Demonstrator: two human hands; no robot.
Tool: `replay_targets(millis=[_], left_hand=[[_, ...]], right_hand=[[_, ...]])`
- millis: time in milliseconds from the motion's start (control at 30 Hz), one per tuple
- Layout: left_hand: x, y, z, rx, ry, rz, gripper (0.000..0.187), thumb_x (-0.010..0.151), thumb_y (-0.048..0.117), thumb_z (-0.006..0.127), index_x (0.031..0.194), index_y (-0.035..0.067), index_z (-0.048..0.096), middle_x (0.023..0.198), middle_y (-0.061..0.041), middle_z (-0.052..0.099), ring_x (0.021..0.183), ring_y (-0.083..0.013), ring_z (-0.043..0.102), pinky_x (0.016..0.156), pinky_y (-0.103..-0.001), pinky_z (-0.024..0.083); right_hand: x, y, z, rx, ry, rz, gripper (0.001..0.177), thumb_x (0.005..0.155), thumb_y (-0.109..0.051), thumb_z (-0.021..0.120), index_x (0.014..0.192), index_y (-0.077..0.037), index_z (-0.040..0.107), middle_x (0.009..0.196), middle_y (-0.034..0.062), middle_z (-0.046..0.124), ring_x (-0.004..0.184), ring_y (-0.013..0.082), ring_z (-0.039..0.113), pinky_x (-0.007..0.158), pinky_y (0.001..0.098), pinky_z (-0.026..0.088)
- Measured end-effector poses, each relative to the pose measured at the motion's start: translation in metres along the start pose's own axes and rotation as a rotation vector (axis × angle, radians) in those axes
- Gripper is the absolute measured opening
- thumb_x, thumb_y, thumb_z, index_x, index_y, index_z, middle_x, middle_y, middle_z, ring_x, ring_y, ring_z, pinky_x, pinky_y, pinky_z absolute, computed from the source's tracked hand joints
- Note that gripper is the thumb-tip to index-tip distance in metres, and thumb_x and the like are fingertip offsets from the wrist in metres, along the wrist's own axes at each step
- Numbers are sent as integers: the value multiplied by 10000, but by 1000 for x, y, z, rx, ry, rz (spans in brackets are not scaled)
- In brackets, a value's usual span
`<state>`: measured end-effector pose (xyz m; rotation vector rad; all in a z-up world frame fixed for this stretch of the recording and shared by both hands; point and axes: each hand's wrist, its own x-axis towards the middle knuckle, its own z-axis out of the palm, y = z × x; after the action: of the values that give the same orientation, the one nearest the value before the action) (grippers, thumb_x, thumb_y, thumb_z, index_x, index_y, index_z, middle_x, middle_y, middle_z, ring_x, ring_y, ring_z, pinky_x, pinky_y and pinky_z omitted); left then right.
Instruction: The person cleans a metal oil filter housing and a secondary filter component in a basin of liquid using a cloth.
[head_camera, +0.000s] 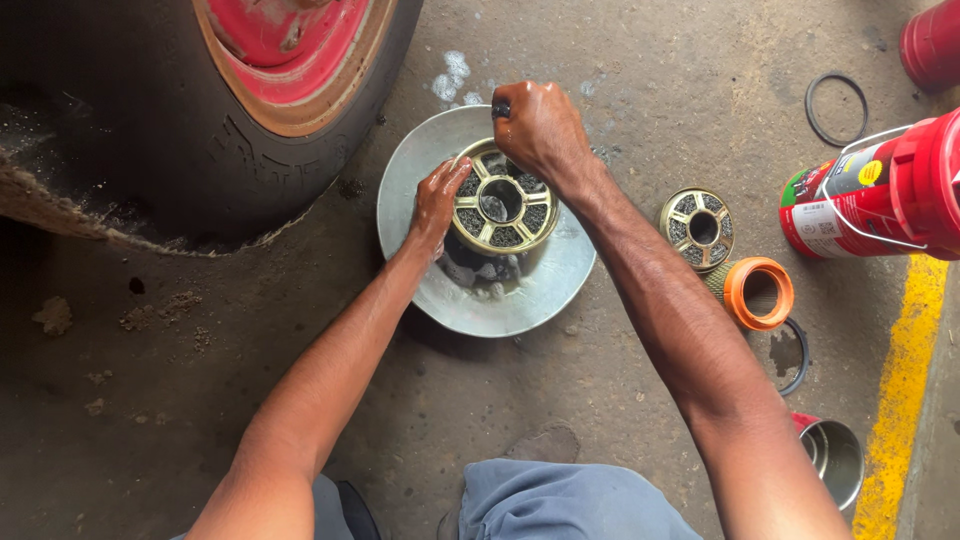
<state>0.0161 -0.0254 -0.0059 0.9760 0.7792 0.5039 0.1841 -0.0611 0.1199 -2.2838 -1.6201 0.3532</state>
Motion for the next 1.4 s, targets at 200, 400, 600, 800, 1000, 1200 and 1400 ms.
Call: replay_targets(millis=[200, 400, 600, 800, 1000, 1200, 1400], left_hand=[[3, -5, -3, 46, 13, 54, 544, 944, 421, 643, 1338, 46, 643, 1318, -117, 679, 1278, -226, 567, 1118, -381, 357], [8, 0, -19, 70, 74, 127, 501, 978, 407, 617, 1272, 9, 698, 1216, -150, 722, 1170, -249, 626, 1053, -377, 442], [15, 9, -25, 64, 120, 206, 450, 999, 365, 588, 1267, 22, 702, 1195, -117, 716, 1141, -226, 627, 1004, -345, 465], [18, 8, -24, -41, 83, 229, 447, 1020, 359, 591, 1279, 7, 691, 1245, -119, 699, 1235, -224, 613, 1075, -345, 448], [16, 11, -22, -57, 105, 202, 474, 996, 388, 596, 1304, 36, 674, 1267, -87, 696, 1264, -197, 603, 1091, -332, 419], [18, 9, -17, -83, 94, 184, 483, 996, 394, 605, 1299, 25, 680, 1249, -99, 693, 1247, -205, 599, 1091, -343, 421], [23, 1, -25, -88, 92, 198, 516, 989, 407, 612, 1316, 13, 670, 1304, -130, 685, 1315, -228, 587, 1123, -354, 415]], right_hand=[[0, 39, 22, 214, 138, 15, 206, 982, -44, 454, 980, -12, 658, 722, 121, 649, 498, 198, 651, 444, 368, 541], [-45, 120, 75, 200, 388, 325, 266, 872, -147, 615, 1066, 35, 611, 881, 234, 687, 804, 407, 700, 748, 523, 552], [-120, 90, 164, -175, 295, 131, 925, 791, -259, 824, 1541, 10, 353, 1555, 330, 271, 1370, 516, 297, 1062, 678, 321], [-146, 73, 187, 206, 61, 144, 815, 761, -8, 707, 1525, -79, 432, 1377, 228, 550, 1279, 416, 535, 1127, 560, 490], [-96, 112, 123, 692, -256, 737, 505, 879, -119, 720, 1360, -68, 575, 1126, 207, 695, 982, 449, 690, 887, 620, 542], [-131, 63, 180, 55, 211, 94, 389, 810, -196, 808, 1155, -54, 697, 1120, 201, 664, 1075, 413, 617, 887, 543, 457], [-146, 96, 215, 363, 345, 136, 377, 820, -64, 688, 1196, -48, 677, 1147, 177, 648, 1081, 384, 664, 980, 487, 551]])
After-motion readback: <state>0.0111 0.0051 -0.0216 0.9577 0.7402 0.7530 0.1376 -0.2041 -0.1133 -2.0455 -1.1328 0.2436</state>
